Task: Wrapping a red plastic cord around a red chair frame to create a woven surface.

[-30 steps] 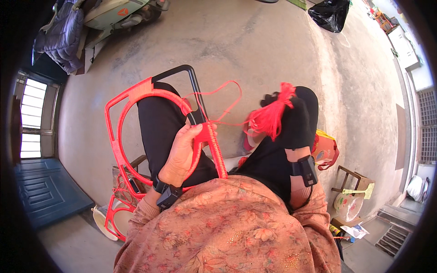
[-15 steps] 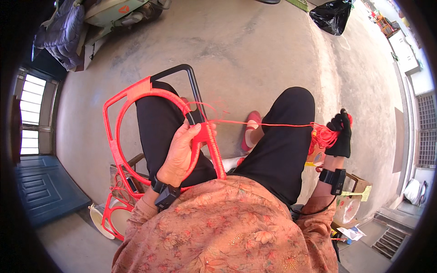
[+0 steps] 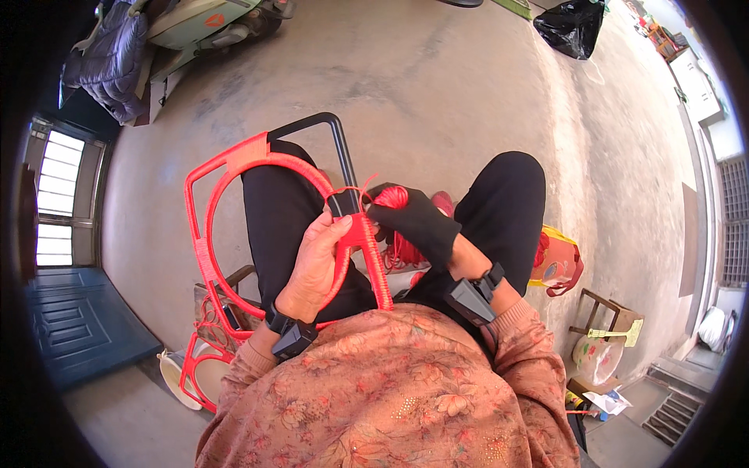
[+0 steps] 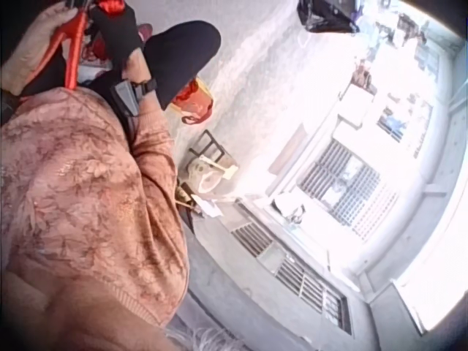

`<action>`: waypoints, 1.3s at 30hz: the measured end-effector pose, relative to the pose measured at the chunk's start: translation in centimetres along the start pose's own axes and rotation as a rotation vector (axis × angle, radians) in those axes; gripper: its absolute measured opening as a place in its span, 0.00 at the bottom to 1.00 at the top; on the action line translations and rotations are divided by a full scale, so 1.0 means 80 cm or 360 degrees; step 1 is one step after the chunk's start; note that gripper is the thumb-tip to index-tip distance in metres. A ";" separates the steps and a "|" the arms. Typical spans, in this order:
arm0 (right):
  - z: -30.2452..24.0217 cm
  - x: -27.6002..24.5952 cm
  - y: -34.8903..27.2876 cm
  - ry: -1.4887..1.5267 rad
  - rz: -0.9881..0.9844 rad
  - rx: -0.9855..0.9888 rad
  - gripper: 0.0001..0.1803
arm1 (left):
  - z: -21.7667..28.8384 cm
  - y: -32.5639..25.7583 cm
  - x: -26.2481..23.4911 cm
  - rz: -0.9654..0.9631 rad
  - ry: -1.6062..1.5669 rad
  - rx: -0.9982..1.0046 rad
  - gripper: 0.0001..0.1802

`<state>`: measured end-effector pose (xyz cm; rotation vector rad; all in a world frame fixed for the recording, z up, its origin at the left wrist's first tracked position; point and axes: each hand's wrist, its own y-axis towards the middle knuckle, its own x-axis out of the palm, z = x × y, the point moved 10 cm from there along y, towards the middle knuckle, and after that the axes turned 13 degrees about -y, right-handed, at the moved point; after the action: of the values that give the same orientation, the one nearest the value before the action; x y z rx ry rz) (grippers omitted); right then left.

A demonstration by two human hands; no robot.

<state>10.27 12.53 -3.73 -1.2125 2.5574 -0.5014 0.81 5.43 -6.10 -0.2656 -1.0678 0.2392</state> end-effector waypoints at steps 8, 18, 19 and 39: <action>-0.009 0.007 0.018 -0.0733 -0.0003 -0.0497 0.17 | 0.004 0.004 -0.012 -0.0006 0.0034 0.0137 0.13; -0.026 -0.019 -0.010 -0.1181 0.0244 -0.0388 0.16 | 0.009 0.002 -0.011 0.0047 0.0117 0.0169 0.12; -0.026 -0.022 -0.016 -0.1116 0.0271 -0.0486 0.14 | 0.009 0.002 -0.011 0.0050 0.0115 0.0171 0.12; -0.028 -0.039 -0.079 -0.1372 0.0382 -0.0856 0.16 | 0.000 0.005 -0.021 0.0123 0.0180 0.0079 0.08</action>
<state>15.73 11.64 1.20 -0.9316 2.0371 0.6707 0.06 5.28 -7.61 -0.2726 -0.9392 0.3159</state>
